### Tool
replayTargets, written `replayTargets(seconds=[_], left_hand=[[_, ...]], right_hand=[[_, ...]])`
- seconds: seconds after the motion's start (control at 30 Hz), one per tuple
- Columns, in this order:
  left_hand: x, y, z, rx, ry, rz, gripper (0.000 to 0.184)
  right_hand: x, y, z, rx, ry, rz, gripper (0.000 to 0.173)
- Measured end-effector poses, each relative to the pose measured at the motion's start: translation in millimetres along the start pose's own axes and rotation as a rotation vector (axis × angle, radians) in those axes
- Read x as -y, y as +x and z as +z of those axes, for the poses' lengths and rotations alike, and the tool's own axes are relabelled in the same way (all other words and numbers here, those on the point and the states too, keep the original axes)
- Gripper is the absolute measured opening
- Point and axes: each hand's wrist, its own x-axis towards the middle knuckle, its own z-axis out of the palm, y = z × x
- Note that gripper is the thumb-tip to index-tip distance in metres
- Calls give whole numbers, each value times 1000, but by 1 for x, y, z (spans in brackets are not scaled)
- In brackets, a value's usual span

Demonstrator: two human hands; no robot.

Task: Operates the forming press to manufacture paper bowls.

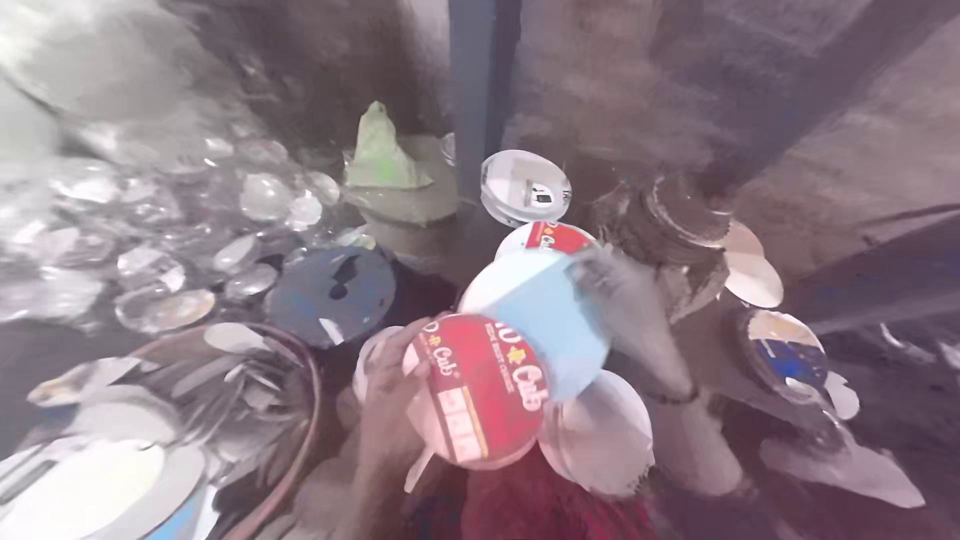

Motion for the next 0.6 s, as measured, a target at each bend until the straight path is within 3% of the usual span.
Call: replayTargets(seconds=[0.07, 0.1, 0.17, 0.27, 0.3, 0.37, 0.47, 0.53, 0.6], left_hand=[[5, 2, 5, 124, -30, -38, 34], [7, 2, 8, 186, -41, -65, 34], [8, -5, 13, 328, -69, -145, 38], [14, -21, 13, 459, -101, -285, 41], [16, -24, 10, 456, -80, -305, 35], [21, -29, 6, 342, 35, -328, 29], [18, -22, 7, 154, 111, -393, 37], [11, -16, 8, 108, 73, -406, 45], [9, -10, 11, 136, 49, -348, 62]], right_hand=[[1, -9, 24, 252, 184, -35, 28], [0, -5, 30, 265, 168, -99, 30], [-8, 11, 35, 101, -142, -220, 30], [-15, 18, 36, 177, -564, -97, 78], [-11, 12, 41, 224, -613, -61, 84], [-1, -7, 53, 227, -664, -71, 62], [1, -15, 54, -53, -611, -226, 18], [-1, -16, 46, -221, -539, -368, 12], [8, -42, 39, -108, -472, -558, 13]])
